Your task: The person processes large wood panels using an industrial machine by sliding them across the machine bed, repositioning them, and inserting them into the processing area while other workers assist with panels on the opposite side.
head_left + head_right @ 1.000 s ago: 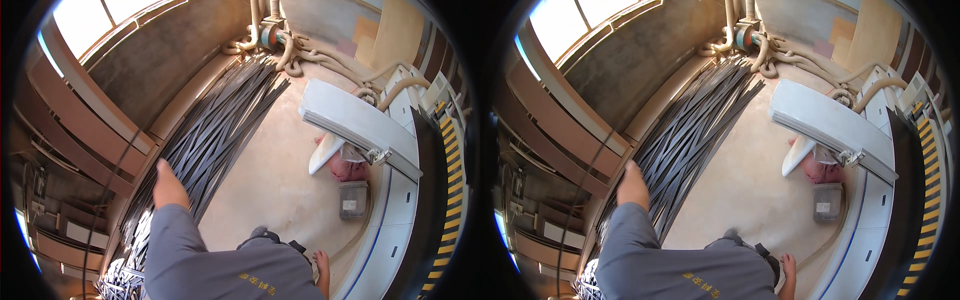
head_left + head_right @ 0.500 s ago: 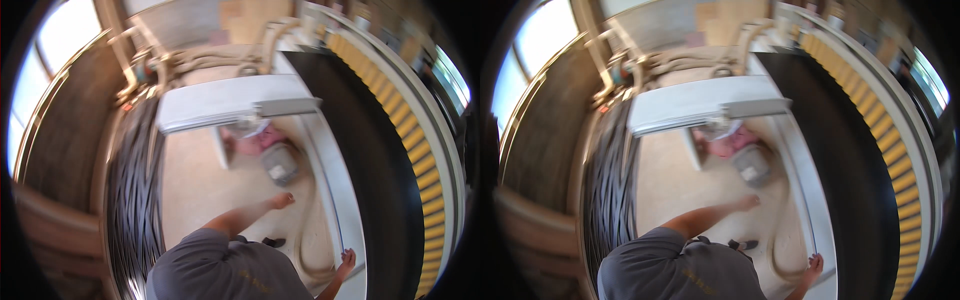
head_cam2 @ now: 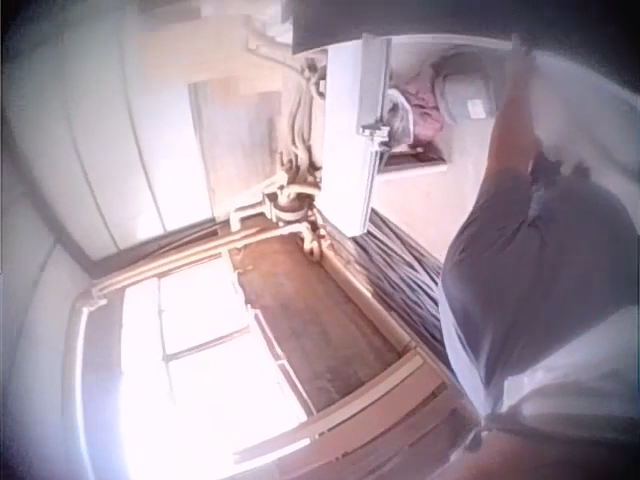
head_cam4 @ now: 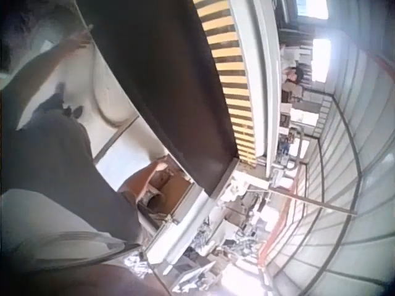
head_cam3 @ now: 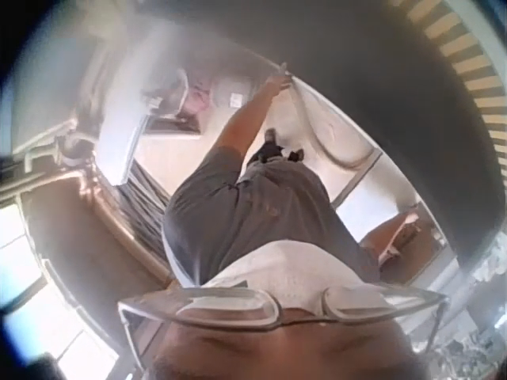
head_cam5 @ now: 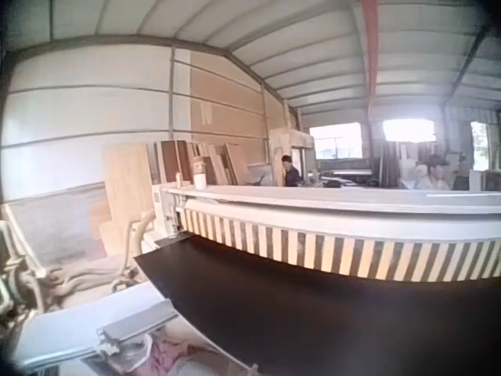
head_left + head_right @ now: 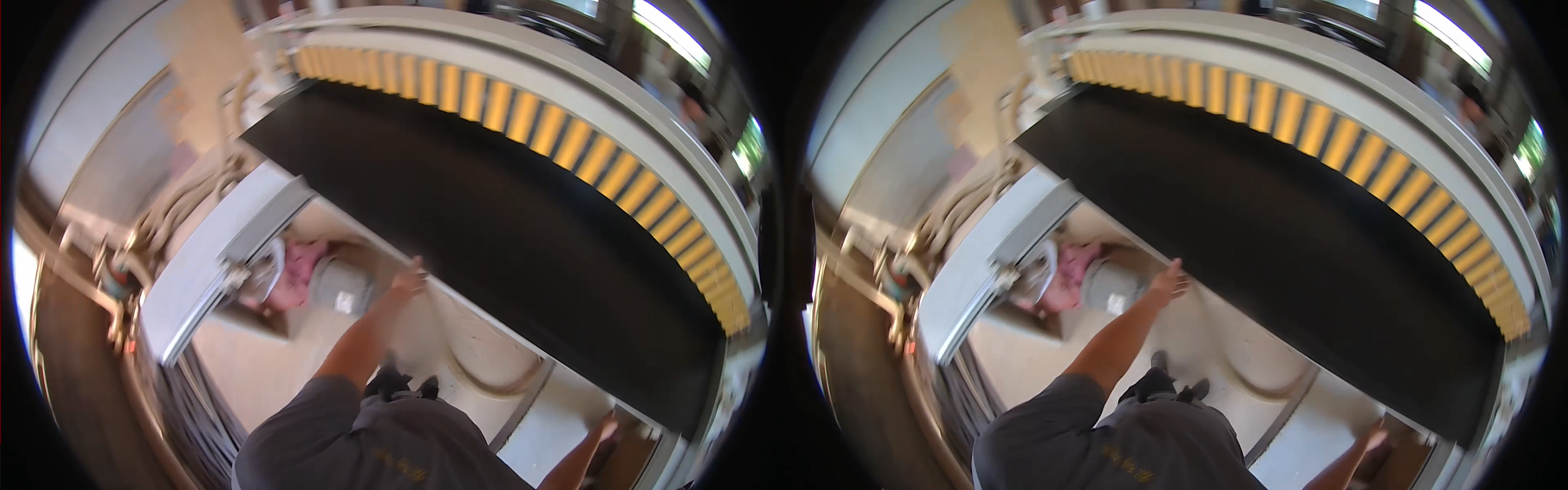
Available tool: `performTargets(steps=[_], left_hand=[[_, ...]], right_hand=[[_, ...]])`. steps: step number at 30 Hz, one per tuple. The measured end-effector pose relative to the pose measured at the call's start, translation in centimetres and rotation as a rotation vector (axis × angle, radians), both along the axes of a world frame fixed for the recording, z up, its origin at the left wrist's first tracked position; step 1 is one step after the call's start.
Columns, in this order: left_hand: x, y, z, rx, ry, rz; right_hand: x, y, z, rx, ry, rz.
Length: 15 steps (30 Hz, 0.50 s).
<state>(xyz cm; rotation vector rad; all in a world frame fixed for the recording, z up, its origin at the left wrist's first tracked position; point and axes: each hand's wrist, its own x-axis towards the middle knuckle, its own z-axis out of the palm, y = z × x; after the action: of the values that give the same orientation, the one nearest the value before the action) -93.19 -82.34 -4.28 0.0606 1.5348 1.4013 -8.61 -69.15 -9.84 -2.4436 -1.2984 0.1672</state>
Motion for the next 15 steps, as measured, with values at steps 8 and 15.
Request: performTargets(steps=[8, 15], left_hand=[[-1.2, 4.5, -4.7, 0.224, -0.183, 0.083], [-1.7, 4.4, -5.6, 0.233, -0.189, 0.074]], right_hand=[[-0.3, 5.1, 3.1, 0.103, 0.598, -0.252], [0.1, 6.9, 3.5, 0.168, 0.872, -0.463]])
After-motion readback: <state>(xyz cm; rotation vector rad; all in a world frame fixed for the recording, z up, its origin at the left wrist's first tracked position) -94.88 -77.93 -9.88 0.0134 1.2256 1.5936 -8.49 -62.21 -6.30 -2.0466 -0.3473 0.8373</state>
